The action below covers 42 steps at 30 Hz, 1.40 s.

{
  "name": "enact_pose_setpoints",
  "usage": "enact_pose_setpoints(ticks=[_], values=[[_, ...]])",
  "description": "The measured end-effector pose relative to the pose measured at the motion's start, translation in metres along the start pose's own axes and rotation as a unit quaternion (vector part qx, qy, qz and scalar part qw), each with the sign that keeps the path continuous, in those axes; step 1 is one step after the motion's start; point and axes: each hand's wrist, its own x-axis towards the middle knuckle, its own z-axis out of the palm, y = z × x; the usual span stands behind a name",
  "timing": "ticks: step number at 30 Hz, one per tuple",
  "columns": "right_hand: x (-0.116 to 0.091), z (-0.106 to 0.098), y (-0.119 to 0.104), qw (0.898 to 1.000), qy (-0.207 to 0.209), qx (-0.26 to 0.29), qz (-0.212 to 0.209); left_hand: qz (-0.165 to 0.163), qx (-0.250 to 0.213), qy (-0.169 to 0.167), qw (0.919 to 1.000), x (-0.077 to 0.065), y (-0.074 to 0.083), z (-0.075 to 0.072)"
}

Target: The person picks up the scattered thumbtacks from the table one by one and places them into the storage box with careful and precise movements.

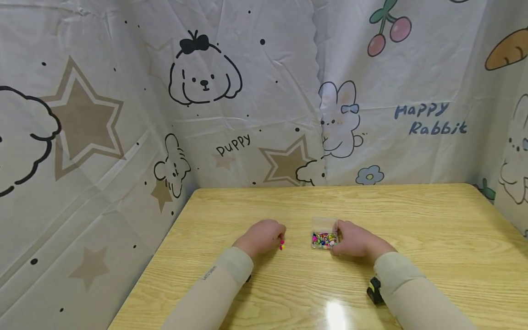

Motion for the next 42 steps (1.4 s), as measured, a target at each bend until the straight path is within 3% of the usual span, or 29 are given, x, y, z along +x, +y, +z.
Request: enact_pose_setpoints(ticks=[8, 15, 30, 42], values=[[0.0, -0.001, 0.0, 1.0, -0.004, -0.001, 0.009, 0.016, 0.008, 0.025, 0.9995, 0.007, 0.006, -0.004], [0.0, -0.001, 0.002, 1.0, -0.005, -0.003, 0.003, 0.018, 0.02, 0.024, 0.9993, 0.02, 0.023, -0.009], [0.003, 0.001, 0.005, 1.0, 0.002, -0.023, 0.006, 0.099, 0.035, 0.043, 0.9935, 0.045, 0.06, -0.011], [0.003, 0.001, 0.004, 1.0, 0.005, -0.018, -0.006, 0.101, 0.06, 0.039, 0.9923, 0.05, 0.072, -0.009]])
